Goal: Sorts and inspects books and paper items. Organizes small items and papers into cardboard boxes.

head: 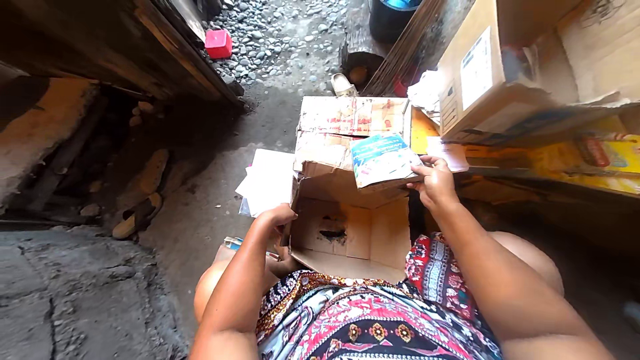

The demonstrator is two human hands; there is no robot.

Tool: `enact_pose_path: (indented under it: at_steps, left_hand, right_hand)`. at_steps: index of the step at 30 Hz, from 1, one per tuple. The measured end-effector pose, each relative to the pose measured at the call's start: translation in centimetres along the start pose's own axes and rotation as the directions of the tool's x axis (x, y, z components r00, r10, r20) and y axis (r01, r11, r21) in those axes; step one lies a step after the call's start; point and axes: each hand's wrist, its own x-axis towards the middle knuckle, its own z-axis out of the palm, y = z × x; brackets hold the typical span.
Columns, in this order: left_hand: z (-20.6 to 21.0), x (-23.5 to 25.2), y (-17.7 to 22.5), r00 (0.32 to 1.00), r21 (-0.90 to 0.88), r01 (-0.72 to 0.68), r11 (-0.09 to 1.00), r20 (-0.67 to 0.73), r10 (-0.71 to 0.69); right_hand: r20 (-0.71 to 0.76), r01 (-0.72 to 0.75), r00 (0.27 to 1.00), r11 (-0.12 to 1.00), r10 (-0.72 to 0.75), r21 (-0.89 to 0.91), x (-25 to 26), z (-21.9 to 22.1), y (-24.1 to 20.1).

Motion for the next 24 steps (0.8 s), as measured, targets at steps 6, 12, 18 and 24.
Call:
enact_pose_path:
  at_steps: [6,12,18,24]
  left_hand:
    - [-0.1,0.5,-1.4,1.000,-0.007,0.003,1.000,-0.007,-0.003]
    - [0.4,2.4,-2.7,1.000,-0.063,0.001,0.998,-0.013,-0.002]
    - [0.2,1.1,-1.7,0.999,-0.072,-0.033,0.997,-0.039,0.030]
    - [-1.3,-3.7,-1.1,0.990,0.059,-0.075,0.995,-0.111,0.082]
  right_hand:
    - [0.089,0.225,0.971,0.974,-0.223,-0.009,-0.5,-0.7,-1.1]
    - [0.360,0.386,0.842,0.915,-0.401,0.117,-2.0,-2.4,-2.6]
    - [0.600,0.294,0.756,0.955,-0.261,0.045,-3.0,-3.0,-1.9]
    - [0.674,0.287,0.727,0.951,-0.134,-0.120,-4.7,-2.6,-0.8]
